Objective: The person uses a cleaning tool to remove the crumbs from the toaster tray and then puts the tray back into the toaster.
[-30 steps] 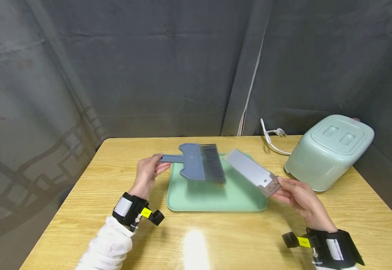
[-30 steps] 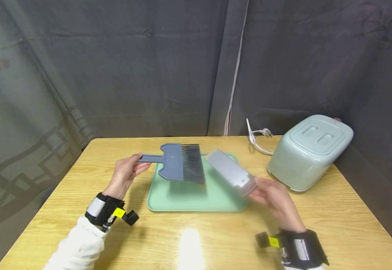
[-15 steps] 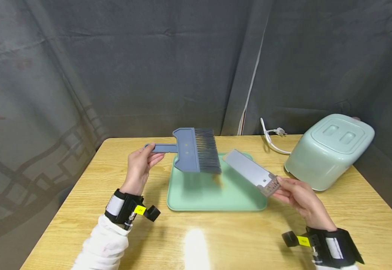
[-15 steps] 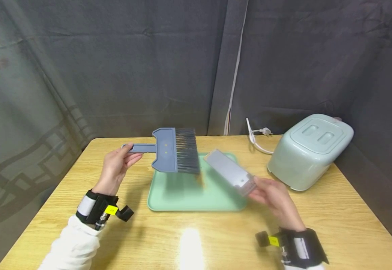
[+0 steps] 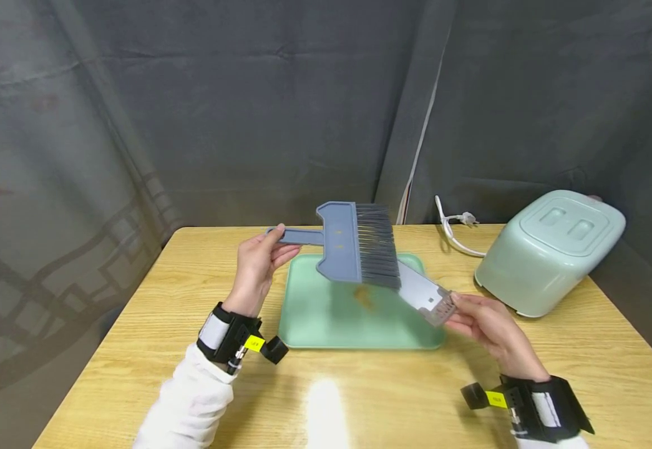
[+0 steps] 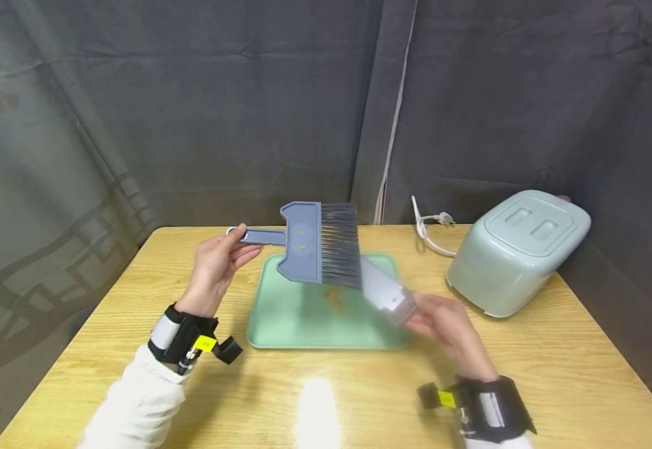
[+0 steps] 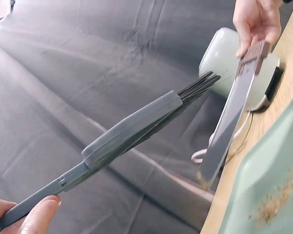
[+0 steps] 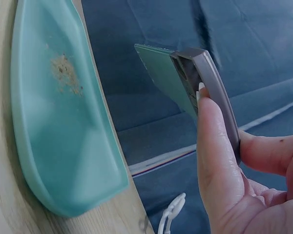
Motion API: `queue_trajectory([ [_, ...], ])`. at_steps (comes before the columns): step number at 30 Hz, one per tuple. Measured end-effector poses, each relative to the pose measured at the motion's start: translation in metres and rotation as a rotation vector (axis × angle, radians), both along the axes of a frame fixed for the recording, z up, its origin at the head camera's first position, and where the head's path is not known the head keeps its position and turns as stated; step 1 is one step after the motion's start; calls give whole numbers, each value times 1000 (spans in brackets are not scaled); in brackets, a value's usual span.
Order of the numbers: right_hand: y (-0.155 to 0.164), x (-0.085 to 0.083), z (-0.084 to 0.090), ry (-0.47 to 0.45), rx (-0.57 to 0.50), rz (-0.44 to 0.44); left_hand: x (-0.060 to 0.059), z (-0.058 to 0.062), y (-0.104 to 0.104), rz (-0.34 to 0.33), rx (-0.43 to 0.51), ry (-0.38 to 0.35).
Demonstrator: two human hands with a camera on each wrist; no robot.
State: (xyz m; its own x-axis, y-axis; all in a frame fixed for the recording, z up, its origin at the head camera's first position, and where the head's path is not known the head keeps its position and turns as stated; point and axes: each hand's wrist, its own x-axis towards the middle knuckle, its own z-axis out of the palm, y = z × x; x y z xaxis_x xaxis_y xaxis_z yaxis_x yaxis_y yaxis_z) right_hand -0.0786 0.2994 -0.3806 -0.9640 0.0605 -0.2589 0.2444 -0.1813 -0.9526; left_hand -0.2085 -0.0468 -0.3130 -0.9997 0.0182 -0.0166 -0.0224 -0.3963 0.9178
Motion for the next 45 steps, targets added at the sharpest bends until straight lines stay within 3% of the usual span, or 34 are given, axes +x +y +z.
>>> queue_trajectory([
  [10,-8,1,4,-13,-6,-16,8,-6,33,-85,-48,-20],
  [20,-21,-5,3,-32,18,-7,7,-20,23,-54,-80,-53],
  [38,-17,-8,3,-37,-17,7,-7,-28,1,30,-111,-57],
  [45,-15,-10,3,-23,-23,17,-12,-25,-6,78,-73,-62],
])
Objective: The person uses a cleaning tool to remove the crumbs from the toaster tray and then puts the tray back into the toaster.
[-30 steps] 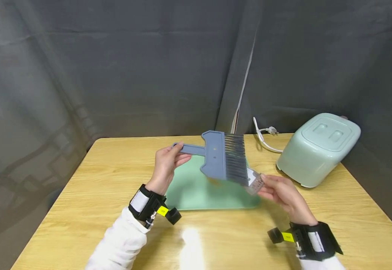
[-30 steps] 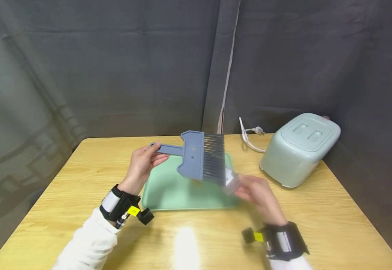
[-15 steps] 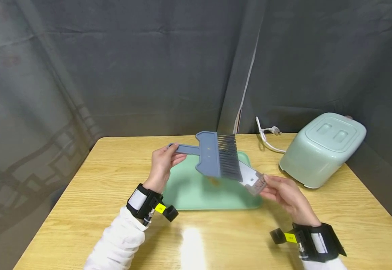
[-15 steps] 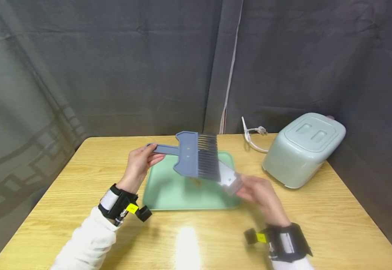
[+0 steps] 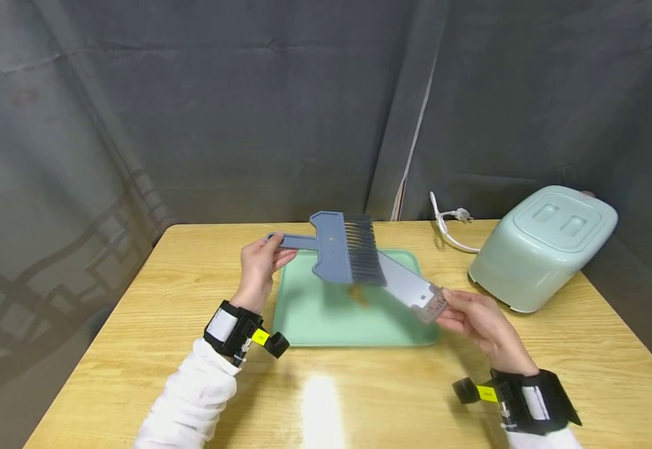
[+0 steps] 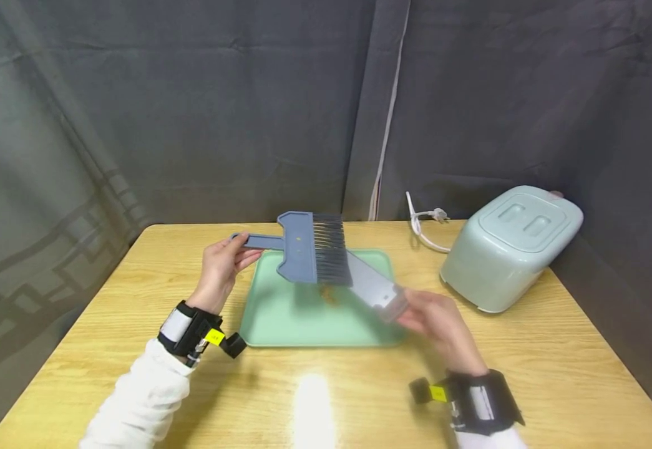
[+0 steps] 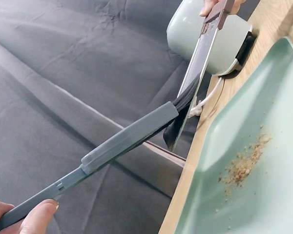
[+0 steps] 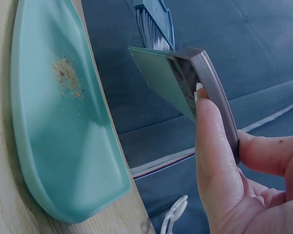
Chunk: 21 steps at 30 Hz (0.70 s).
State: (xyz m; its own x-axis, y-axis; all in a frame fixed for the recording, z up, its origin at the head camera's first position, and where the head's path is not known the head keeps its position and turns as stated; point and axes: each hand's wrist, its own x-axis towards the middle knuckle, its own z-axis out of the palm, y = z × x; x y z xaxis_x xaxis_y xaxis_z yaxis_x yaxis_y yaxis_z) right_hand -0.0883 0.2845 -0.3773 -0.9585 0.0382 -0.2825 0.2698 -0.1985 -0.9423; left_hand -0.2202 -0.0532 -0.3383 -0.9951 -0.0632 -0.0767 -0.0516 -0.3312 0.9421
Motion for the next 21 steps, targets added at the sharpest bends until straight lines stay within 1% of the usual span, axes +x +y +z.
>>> queue_trajectory([
  [8,3,-1,1,-10,15,-4,-4,-1,-6,33,8,-3],
  [16,8,0,-3,-18,-20,-6,-9,-5,-9,69,-10,-10],
  [21,9,0,-4,-19,2,-6,-11,-7,-11,96,-3,3],
])
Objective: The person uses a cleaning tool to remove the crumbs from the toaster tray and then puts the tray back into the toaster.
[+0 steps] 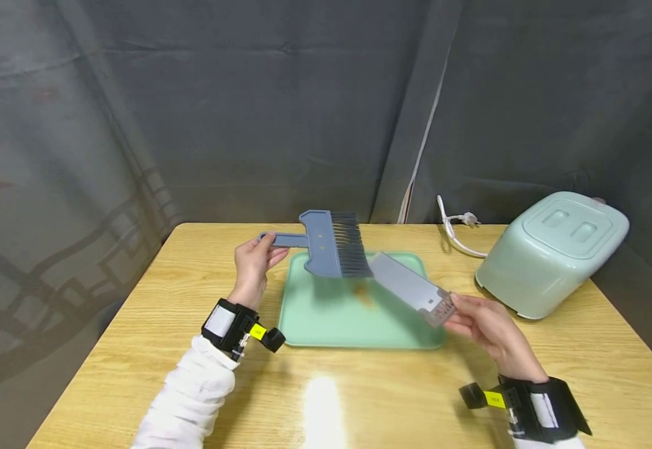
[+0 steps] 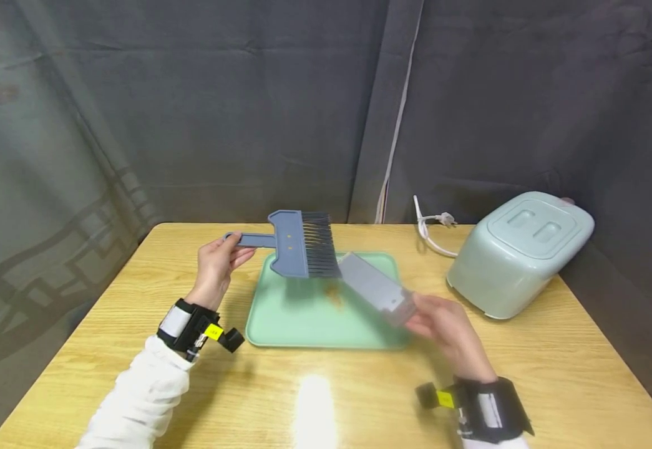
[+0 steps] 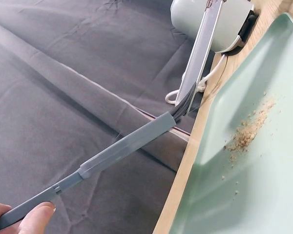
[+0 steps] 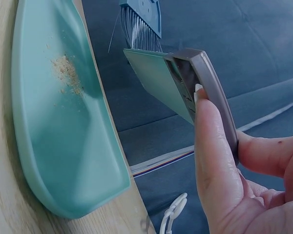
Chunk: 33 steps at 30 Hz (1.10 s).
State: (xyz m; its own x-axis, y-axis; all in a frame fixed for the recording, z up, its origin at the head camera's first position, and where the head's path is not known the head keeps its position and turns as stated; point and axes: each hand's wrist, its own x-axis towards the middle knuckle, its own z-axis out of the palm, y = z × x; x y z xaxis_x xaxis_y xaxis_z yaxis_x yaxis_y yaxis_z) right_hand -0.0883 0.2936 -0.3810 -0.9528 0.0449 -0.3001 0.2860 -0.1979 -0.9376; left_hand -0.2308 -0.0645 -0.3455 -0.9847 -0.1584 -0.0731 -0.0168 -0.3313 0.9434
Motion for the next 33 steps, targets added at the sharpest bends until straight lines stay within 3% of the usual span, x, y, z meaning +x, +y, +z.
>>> queue_trajectory([
  [17,-3,-2,0,-56,54,1,0,-2,-13,30,-15,-6],
  [33,4,-4,-2,-13,-23,13,-3,2,-31,75,-17,18],
])
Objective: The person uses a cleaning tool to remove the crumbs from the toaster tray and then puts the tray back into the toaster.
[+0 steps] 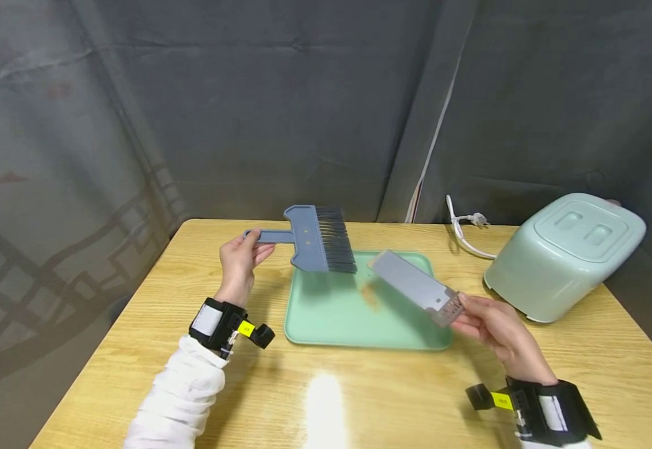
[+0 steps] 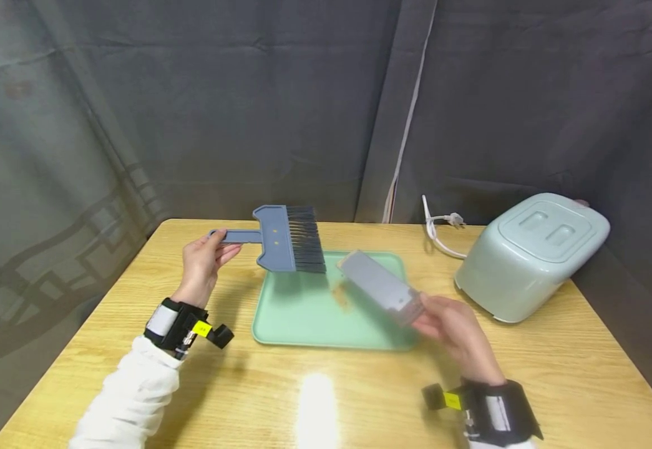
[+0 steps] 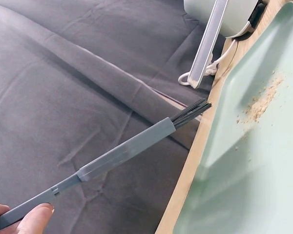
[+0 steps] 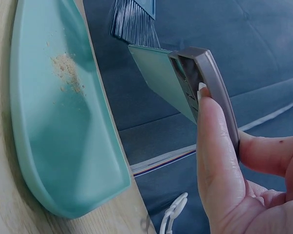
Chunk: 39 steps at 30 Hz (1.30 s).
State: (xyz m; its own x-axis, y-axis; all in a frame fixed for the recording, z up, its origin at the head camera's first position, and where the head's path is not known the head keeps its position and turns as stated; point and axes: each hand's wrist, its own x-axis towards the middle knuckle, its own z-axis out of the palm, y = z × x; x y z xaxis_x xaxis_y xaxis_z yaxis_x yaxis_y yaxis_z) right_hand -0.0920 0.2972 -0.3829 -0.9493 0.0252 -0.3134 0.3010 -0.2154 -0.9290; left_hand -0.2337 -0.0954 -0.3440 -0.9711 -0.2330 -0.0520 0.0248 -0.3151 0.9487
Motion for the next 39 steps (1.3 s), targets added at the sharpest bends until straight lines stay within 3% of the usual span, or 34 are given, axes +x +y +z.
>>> queue_trajectory([
  [13,4,1,0,-14,-12,-3,7,12,-10,-4,44,47],
  [20,2,0,2,-17,43,6,20,30,8,-83,68,61],
  [25,-1,-1,4,-6,58,8,26,36,24,-149,60,62],
  [30,-4,-2,6,-6,52,6,31,34,39,-197,32,41],
  [39,-11,-2,8,9,44,12,36,18,64,-270,-8,3],
])
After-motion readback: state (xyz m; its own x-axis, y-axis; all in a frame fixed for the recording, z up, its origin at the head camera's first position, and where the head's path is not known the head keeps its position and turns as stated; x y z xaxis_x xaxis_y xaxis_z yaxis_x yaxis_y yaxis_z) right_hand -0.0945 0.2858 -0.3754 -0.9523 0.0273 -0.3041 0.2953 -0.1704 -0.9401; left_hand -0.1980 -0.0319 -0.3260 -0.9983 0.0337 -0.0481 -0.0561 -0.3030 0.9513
